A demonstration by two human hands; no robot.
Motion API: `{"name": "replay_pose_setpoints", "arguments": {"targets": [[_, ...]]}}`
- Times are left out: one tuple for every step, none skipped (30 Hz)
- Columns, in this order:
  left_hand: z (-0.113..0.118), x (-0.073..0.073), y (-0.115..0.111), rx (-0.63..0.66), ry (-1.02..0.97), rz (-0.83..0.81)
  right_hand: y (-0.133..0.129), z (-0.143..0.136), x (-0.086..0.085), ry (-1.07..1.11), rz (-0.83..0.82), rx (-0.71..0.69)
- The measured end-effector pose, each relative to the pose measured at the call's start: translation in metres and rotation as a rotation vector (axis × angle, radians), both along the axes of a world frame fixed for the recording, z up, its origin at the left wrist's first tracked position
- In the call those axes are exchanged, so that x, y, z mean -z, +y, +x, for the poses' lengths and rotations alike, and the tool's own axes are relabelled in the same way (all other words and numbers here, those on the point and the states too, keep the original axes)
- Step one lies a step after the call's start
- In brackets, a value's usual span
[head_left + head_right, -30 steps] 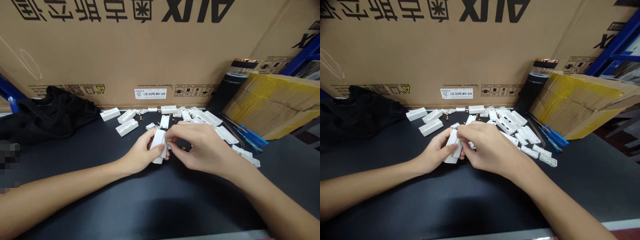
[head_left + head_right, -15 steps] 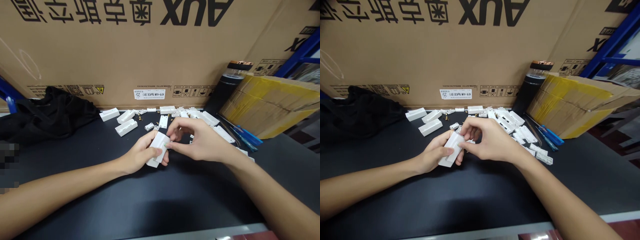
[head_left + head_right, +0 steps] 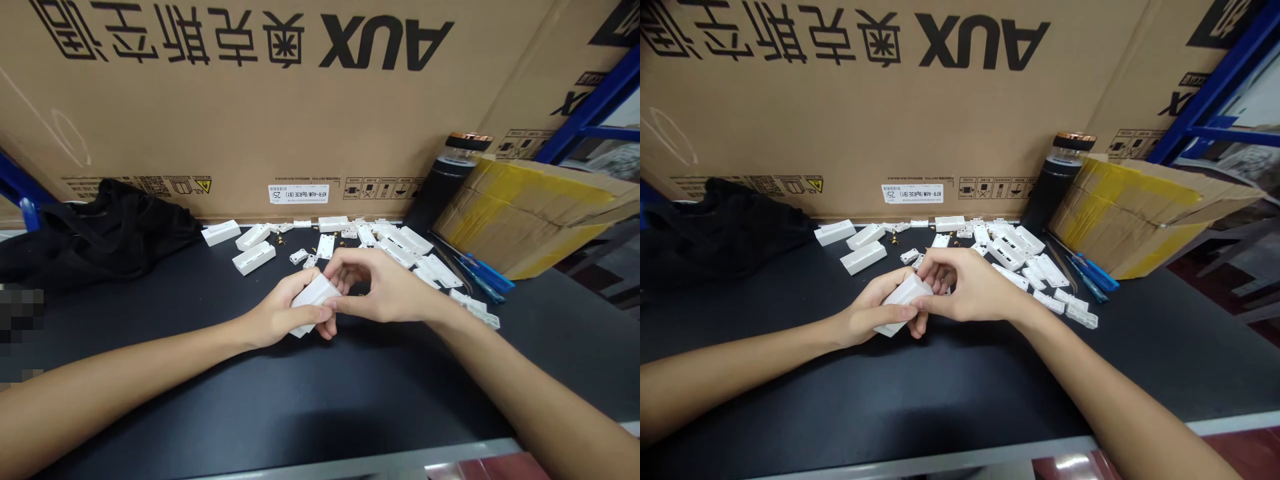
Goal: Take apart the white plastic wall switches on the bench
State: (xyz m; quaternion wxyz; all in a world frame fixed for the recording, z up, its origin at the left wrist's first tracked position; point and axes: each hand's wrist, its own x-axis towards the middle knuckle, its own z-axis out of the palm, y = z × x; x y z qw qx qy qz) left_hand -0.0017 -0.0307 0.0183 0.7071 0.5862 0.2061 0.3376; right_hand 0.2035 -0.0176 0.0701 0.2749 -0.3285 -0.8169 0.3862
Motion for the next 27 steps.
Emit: {"name": "replay_pose_setpoints", "arguments": {"targets": [[0.000, -0.002, -0.001, -0.013, 0.021, 0.018, 0.000, 0.000, 0.000, 0.007, 0.007, -0.002], [0.001, -0.004, -0.002, -0.031, 0.045, 0.039, 0.000, 0.001, 0.000, 0.016, 0.005, -0.007], [0.001, -0.005, -0.003, -0.055, 0.070, 0.061, 0.000, 0.002, 0.000, 0.027, -0.008, -0.018], [0.001, -0.006, -0.004, -0.084, 0.094, 0.088, 0.000, 0.003, -0.001, 0.040, -0.028, -0.033], [0.002, -0.006, -0.005, -0.118, 0.112, 0.120, -0.001, 0.004, -0.003, 0.055, -0.052, -0.052], [0.002, -0.006, -0.006, -0.156, 0.121, 0.158, -0.001, 0.005, -0.005, 0.070, -0.074, -0.070], [0.001, -0.005, -0.007, -0.197, 0.123, 0.196, -0.001, 0.007, -0.008, 0.087, -0.091, -0.083], [0.001, -0.003, -0.006, -0.238, 0.114, 0.230, -0.001, 0.008, -0.010, 0.103, -0.098, -0.086], [0.001, -0.002, -0.006, -0.281, 0.092, 0.251, 0.000, 0.011, -0.013, 0.117, -0.092, -0.075], [0.000, 0.000, -0.005, -0.316, 0.058, 0.254, 0.000, 0.013, -0.015, 0.122, -0.064, -0.046], [0.000, 0.001, -0.003, -0.346, 0.016, 0.239, 0.002, 0.016, -0.016, 0.111, -0.016, -0.004], [0.000, 0.002, -0.001, -0.370, -0.029, 0.212, 0.004, 0.019, -0.016, 0.079, 0.052, 0.048], [0.000, 0.003, 0.001, -0.386, -0.072, 0.179, 0.006, 0.022, -0.015, 0.024, 0.134, 0.099], [0.001, 0.003, 0.003, -0.395, -0.107, 0.149, 0.009, 0.024, -0.013, -0.049, 0.220, 0.142], [0.001, 0.002, 0.004, -0.404, -0.131, 0.124, 0.012, 0.027, -0.010, -0.132, 0.300, 0.170], [0.002, 0.002, 0.005, -0.419, -0.147, 0.105, 0.015, 0.029, -0.007, -0.216, 0.361, 0.180], [0.003, 0.001, 0.006, -0.439, -0.160, 0.091, 0.017, 0.030, -0.004, -0.291, 0.400, 0.177], [0.004, 0.000, 0.007, -0.456, -0.170, 0.081, 0.019, 0.031, -0.001, -0.354, 0.424, 0.169], [0.004, 0.000, 0.008, -0.470, -0.180, 0.073, 0.021, 0.032, 0.001, -0.406, 0.437, 0.158], [0.005, -0.001, 0.008, -0.478, -0.188, 0.066, 0.021, 0.032, 0.003, -0.449, 0.446, 0.149], [0.005, -0.001, 0.008, -0.473, -0.194, 0.061, 0.022, 0.032, 0.005, -0.483, 0.454, 0.140], [0.006, -0.001, 0.009, -0.458, -0.195, 0.058, 0.022, 0.031, 0.006, -0.511, 0.464, 0.134], [0.006, -0.002, 0.009, -0.440, -0.194, 0.056, 0.022, 0.031, 0.006, -0.533, 0.472, 0.131], [0.006, -0.002, 0.010, -0.424, -0.194, 0.057, 0.022, 0.031, 0.007, -0.549, 0.477, 0.128], [0.005, -0.002, 0.010, -0.410, -0.196, 0.060, 0.022, 0.031, 0.007, -0.561, 0.478, 0.125], [0.005, -0.002, 0.010, -0.399, -0.200, 0.064, 0.022, 0.032, 0.007, -0.570, 0.478, 0.124], [0.004, -0.001, 0.011, -0.388, -0.206, 0.067, 0.023, 0.032, 0.007, -0.578, 0.479, 0.124]]}}
